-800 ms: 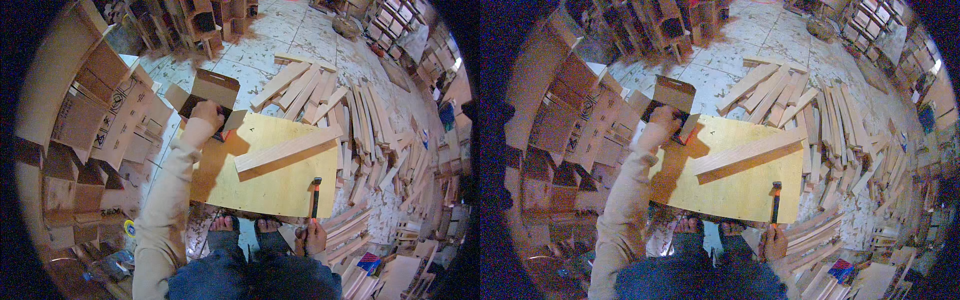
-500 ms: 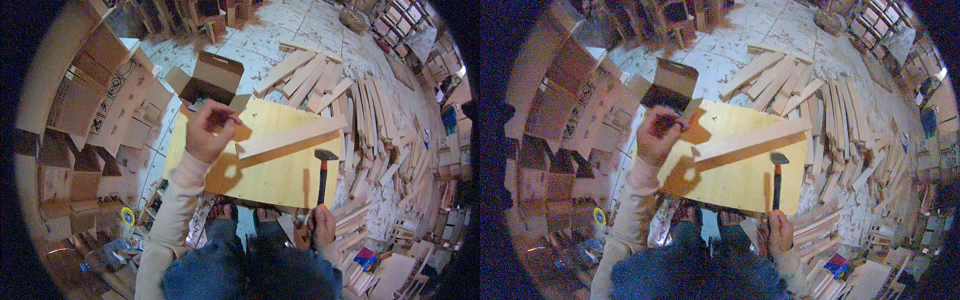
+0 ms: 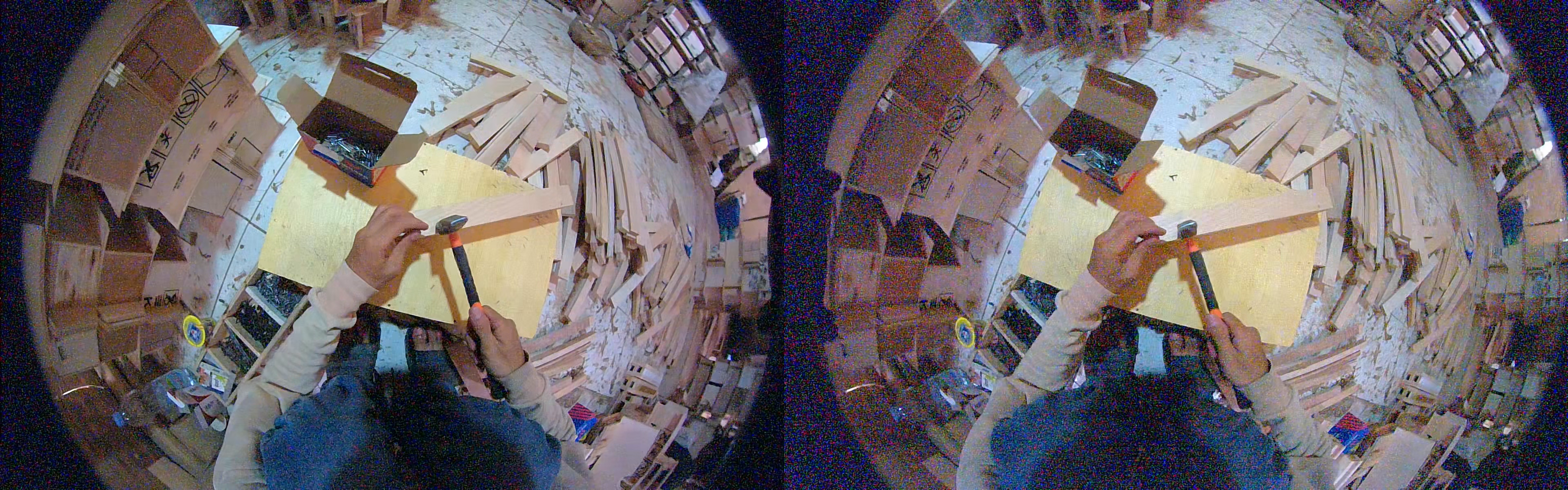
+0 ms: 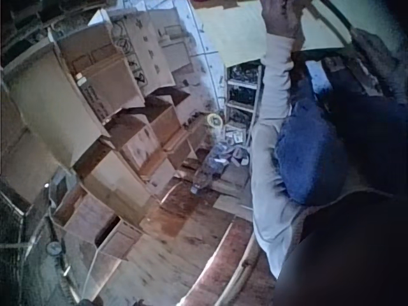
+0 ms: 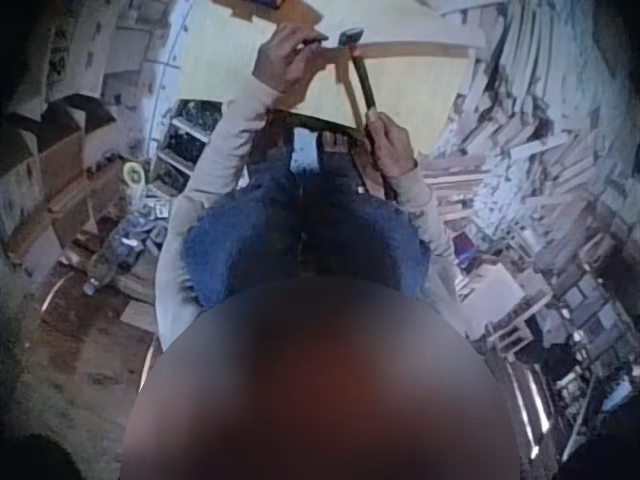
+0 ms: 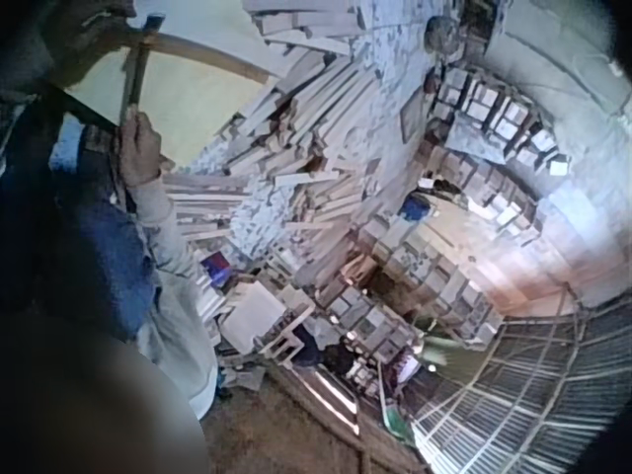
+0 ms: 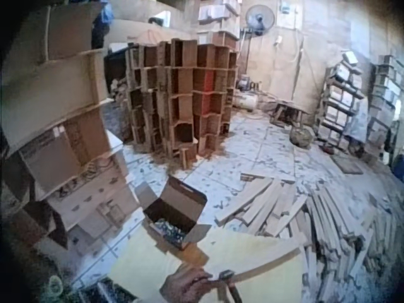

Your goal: The person repeatedly hammers small wooden planks on a yellow workbench using a hammer. They pick up planks, position them, strike them, and set them aside, continuing this cycle throughout the clip.

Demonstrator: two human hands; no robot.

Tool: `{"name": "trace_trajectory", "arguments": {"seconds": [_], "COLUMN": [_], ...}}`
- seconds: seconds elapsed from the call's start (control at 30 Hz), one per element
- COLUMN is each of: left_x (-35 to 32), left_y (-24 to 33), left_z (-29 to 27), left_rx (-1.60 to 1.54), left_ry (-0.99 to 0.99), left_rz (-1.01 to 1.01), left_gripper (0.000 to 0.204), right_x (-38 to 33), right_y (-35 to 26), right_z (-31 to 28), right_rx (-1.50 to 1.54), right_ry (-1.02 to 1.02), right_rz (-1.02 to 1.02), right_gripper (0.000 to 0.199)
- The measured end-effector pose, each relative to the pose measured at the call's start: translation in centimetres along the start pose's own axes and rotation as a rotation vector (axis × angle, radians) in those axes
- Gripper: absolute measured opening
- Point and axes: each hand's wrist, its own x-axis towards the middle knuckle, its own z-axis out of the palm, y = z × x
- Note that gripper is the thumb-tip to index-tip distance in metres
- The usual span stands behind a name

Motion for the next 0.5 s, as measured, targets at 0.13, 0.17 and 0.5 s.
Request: {"name": "trace_trajectory", "arguments": {"seconds": [0.13,0.17,0.5], "left_x": [0.0,0.0,-1.4], "left_y": [0.0,0.0,0.2], "left_z": [-0.3,-0.2,1.2], "left_rx": [0.037,0.014,-0.177], "left_ry": [-0.005,0.012,0.088], "left_rz": [0.120,0.078,-0.302], "left_gripper": [0.020,0.023,0.045], "right_x": [-0.1,-0.3,-2.5], "right_y": [-1.0,-1.5,-4.3], "right_z": [-0.1,-0.2,-1.3], "right_rx": [-0.130,-0.174,-0.153], "right_ry": [0.072,0.087,0.084], "right_rz": [-0.014,-0.030,-0.487], "right_gripper": [0.038,0.037,0.026]}}
